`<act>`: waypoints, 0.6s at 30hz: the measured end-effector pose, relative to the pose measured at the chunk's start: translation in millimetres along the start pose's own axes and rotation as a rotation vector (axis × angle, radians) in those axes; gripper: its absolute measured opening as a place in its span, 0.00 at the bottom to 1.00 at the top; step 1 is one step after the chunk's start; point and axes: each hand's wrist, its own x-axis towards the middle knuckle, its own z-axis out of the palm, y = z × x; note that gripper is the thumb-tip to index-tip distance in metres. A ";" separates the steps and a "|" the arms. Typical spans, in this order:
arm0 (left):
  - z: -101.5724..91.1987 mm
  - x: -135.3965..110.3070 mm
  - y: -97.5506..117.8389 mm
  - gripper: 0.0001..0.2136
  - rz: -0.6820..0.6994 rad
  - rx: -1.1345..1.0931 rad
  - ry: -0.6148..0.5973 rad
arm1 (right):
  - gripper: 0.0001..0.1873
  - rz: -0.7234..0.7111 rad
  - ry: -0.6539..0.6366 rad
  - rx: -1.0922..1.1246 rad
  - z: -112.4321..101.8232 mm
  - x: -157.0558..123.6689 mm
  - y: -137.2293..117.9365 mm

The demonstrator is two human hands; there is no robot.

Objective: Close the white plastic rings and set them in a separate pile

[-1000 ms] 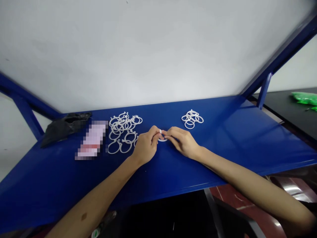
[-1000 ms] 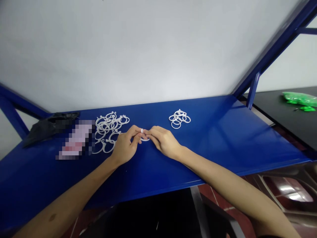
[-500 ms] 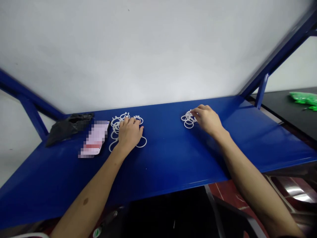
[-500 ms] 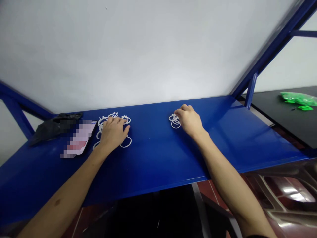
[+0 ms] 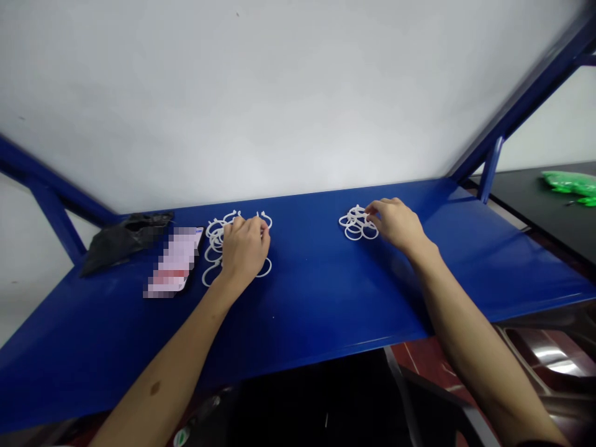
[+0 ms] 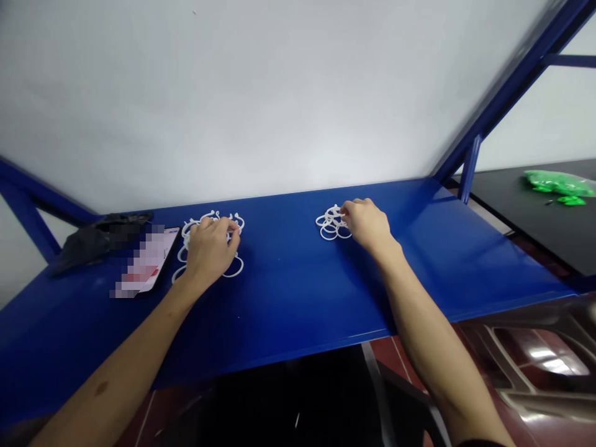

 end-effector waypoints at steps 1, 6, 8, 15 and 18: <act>-1.8 0.1 3.3 0.07 0.012 -0.029 0.023 | 0.09 -0.012 0.033 0.003 -0.7 -0.2 -0.9; -8.3 -4.8 21.6 0.07 0.160 -0.231 0.112 | 0.11 -0.138 0.126 0.286 5.6 -6.1 -21.3; -9.5 -8.8 28.4 0.07 0.247 -0.285 0.137 | 0.13 -0.201 0.052 0.488 13.1 -13.4 -40.1; -4.7 -19.6 41.6 0.07 0.469 -0.403 0.067 | 0.10 -0.219 -0.118 1.059 36.5 -38.7 -100.4; -0.8 -21.5 45.0 0.06 0.429 -0.496 0.053 | 0.07 -0.175 -0.075 1.134 37.1 -39.9 -102.0</act>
